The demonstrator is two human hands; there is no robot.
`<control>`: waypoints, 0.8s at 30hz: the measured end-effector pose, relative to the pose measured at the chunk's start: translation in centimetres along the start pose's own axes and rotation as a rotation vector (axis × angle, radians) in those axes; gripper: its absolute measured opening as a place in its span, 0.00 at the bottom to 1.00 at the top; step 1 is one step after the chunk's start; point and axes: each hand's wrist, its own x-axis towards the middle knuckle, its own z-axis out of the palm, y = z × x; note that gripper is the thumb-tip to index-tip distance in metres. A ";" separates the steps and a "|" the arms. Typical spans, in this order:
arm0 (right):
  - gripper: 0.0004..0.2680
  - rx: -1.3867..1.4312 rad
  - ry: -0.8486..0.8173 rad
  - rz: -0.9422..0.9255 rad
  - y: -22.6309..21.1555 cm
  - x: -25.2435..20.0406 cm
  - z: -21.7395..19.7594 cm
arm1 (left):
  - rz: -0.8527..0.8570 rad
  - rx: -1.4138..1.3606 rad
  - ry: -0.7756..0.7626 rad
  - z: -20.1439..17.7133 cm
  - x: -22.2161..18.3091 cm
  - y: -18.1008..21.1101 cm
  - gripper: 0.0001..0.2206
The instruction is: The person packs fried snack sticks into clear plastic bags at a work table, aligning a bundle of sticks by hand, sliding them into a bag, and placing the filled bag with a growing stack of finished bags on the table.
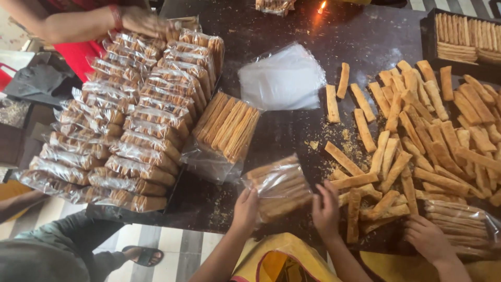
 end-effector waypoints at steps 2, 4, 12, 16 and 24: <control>0.13 0.263 0.046 0.293 0.0 -1.2 -2.2 | -0.019 0.022 0.075 0.0 -2.1 4.0 0.14; 0.13 0.168 0.096 0.244 1.7 -2.1 -2.3 | -0.001 -0.064 0.060 -0.1 -2.8 7.6 0.13; 0.10 0.074 0.104 0.080 0.8 1.1 0.8 | 0.211 -0.440 0.164 1.0 -1.6 19.7 0.12; 0.14 0.232 -0.128 0.189 -2.5 7.4 4.2 | 0.333 -0.414 0.110 -1.5 2.7 18.4 0.13; 0.23 -0.236 -0.244 -0.223 -2.1 23.3 13.5 | 0.493 -0.291 0.246 -8.2 2.9 8.7 0.12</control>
